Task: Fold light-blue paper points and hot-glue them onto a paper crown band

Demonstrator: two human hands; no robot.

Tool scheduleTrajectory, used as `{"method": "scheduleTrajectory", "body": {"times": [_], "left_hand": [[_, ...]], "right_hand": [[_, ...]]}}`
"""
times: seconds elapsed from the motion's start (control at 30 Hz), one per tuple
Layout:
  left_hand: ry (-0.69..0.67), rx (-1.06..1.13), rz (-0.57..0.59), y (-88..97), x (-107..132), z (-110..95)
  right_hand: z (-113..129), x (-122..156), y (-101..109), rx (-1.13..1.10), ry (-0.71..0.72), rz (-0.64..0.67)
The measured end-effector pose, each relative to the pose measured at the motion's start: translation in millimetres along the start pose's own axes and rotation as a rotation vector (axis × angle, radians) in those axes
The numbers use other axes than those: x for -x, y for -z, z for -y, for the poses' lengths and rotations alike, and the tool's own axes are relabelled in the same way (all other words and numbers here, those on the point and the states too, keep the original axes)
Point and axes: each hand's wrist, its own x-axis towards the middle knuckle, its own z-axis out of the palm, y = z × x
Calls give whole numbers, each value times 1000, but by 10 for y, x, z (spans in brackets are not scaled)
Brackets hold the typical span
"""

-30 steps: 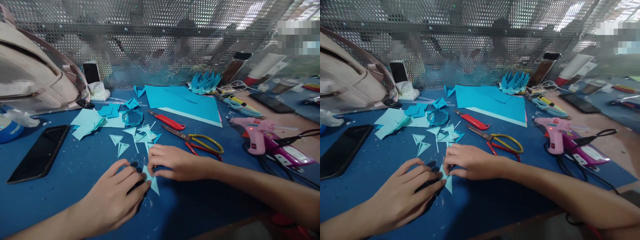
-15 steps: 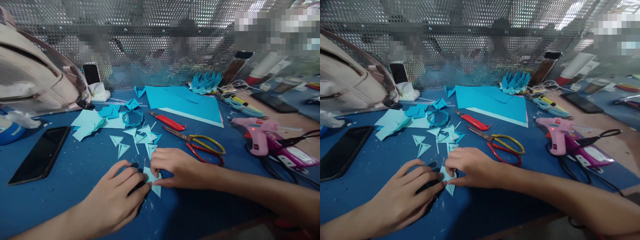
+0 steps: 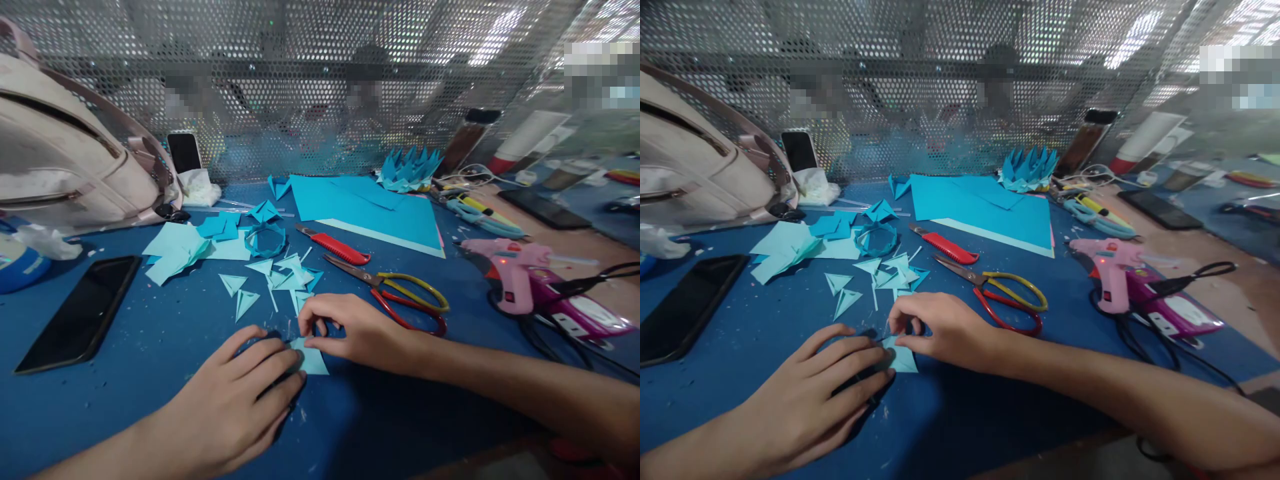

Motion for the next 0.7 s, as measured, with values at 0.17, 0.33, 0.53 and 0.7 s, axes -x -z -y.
{"method": "scheduleTrajectory", "body": {"times": [0.17, 0.33, 0.53, 0.7], "left_hand": [[0, 19, 1, -14, 2, 3], [-1, 6, -59, -16, 11, -5], [40, 4, -83, -4, 25, -15], [-25, 11, -50, -30, 15, -11]], "right_hand": [[-25, -37, 121, 53, 137, 170], [-69, -62, 206, -25, 208, 313], [-84, -15, 55, 14, 341, 107], [-81, 12, 53, 139, 369, 108]]}}
